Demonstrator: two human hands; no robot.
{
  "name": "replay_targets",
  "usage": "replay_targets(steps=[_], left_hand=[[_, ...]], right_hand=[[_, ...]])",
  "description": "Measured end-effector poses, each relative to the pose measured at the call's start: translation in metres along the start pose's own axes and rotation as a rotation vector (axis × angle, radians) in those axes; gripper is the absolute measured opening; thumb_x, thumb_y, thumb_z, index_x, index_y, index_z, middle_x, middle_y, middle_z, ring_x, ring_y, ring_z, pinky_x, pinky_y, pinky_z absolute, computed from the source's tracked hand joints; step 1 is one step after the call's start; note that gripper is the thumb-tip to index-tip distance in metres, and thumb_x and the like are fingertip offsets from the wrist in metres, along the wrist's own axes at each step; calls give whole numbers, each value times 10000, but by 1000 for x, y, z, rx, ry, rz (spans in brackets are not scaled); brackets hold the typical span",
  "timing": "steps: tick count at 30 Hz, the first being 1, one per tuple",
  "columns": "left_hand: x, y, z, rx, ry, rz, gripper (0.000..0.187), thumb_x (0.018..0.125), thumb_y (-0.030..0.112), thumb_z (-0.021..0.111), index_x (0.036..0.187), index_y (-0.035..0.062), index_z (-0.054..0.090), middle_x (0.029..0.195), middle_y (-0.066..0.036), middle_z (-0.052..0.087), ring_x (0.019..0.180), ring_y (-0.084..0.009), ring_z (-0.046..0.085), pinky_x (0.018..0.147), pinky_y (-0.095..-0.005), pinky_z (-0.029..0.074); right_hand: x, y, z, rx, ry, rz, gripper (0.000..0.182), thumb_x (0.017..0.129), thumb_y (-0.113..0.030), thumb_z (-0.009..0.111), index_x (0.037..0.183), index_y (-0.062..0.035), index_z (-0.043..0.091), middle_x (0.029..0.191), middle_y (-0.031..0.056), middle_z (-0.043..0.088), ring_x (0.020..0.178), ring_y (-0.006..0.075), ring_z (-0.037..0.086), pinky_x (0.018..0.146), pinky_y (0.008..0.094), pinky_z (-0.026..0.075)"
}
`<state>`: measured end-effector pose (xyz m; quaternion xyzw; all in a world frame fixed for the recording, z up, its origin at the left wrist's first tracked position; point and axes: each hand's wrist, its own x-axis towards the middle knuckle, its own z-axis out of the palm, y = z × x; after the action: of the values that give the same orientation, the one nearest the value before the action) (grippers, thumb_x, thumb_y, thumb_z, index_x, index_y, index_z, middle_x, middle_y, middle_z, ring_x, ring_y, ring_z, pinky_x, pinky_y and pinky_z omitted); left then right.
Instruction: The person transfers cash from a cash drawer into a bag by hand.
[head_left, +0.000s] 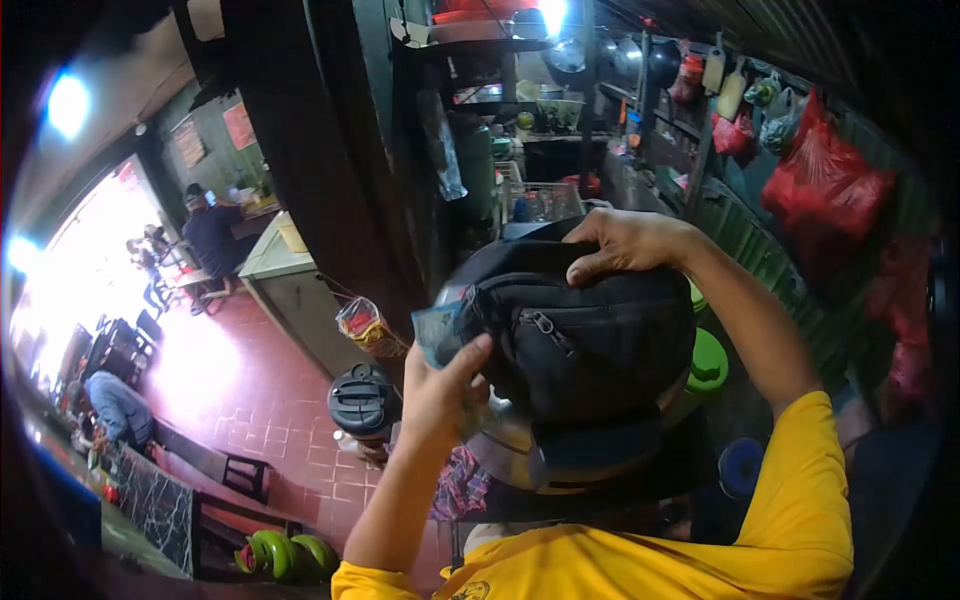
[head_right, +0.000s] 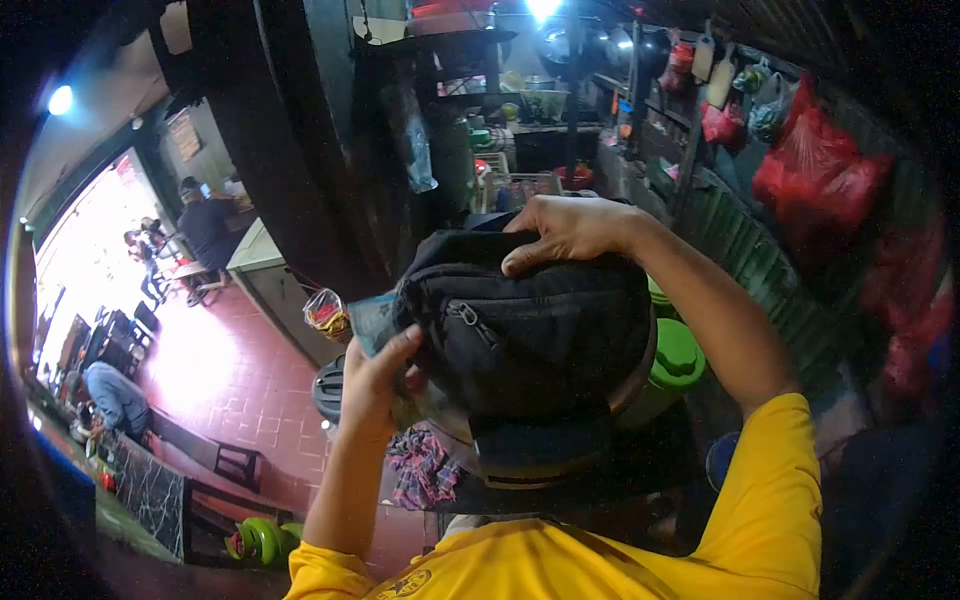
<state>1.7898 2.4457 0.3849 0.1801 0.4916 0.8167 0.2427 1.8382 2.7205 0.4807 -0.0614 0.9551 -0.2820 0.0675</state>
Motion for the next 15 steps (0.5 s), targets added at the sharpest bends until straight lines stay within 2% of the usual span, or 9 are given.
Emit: replay_targets(steps=[1, 3, 4, 7, 9, 10, 11, 13, 15], left_hand=[[-2, -4, -6, -6, -11, 0, 331, 803, 113, 739, 1078, 52, 565, 784, 8, 599, 561, -75, 525, 468, -209, 396], [-5, -1, -13, -27, -71, 3, 349, 801, 67, 734, 1087, 29, 538, 774, -4, 595, 536, -72, 520, 461, -208, 401], [-6, 2, -15, 34, -93, 67, 347, 800, 62, 734, 1080, 26, 534, 766, -6, 593, 529, -70, 520, 458, -203, 401], [-6, 13, -20, 152, -149, 136, 343, 795, 63, 744, 1052, 17, 522, 753, -5, 592, 551, -56, 532, 460, -193, 404], [-4, 13, -23, 246, -151, 193, 345, 790, 60, 750, 1043, 16, 521, 760, -5, 597, 574, -44, 529, 480, -191, 412], [-2, 6, -25, 261, -162, 274, 343, 787, 52, 750, 1037, 15, 517, 762, -4, 596, 588, -38, 526, 493, -189, 413], [0, 2, -28, 253, -190, 262, 343, 787, 52, 750, 1037, 15, 517, 762, -4, 596, 588, -38, 526, 493, -189, 413], [3, -2, -33, 329, -175, 349, 337, 779, 41, 751, 1024, 14, 520, 775, -2, 595, 618, -43, 534, 540, -191, 429], [0, 4, -34, 232, -186, 197, 320, 776, 32, 744, 1014, 9, 531, 787, 3, 587, 659, -48, 532, 597, -195, 442]], right_hand=[[0, -5, 3, -3, 5, 27, 531, 783, -446, 734, 1068, -6, 654, 876, 103, 664, 822, 191, 625, 787, 349, 478], [5, -19, 14, -143, 377, -304, 468, 763, -435, 757, 953, -16, 674, 761, 97, 630, 781, 179, 612, 755, 334, 471], [3, -42, 14, -203, 489, -319, 391, 756, -405, 767, 868, -43, 667, 703, 87, 611, 693, 187, 607, 682, 327, 484], [-3, -113, 37, -242, 492, -128, 368, 729, -318, 788, 830, -19, 598, 689, 66, 584, 608, 183, 577, 597, 337, 465], [4, -125, 70, -505, 507, -224, 361, 753, -341, 759, 788, -34, 571, 692, 81, 584, 601, 253, 606, 563, 358, 472], [8, -130, 87, -608, 632, -172, 349, 782, -347, 722, 745, -43, 555, 687, 109, 589, 651, 312, 621, 582, 382, 486], [12, -132, 93, -661, 657, -117, 298, 797, -310, 705, 765, -45, 572, 703, 120, 595, 677, 307, 635, 600, 393, 498], [14, -134, 92, -537, 624, -17, 264, 804, -259, 692, 757, -21, 586, 694, 133, 607, 663, 310, 631, 596, 386, 487], [9, -140, 77, -372, 498, 76, 253, 806, -235, 686, 745, -7, 594, 679, 139, 611, 646, 304, 628, 586, 380, 476]])
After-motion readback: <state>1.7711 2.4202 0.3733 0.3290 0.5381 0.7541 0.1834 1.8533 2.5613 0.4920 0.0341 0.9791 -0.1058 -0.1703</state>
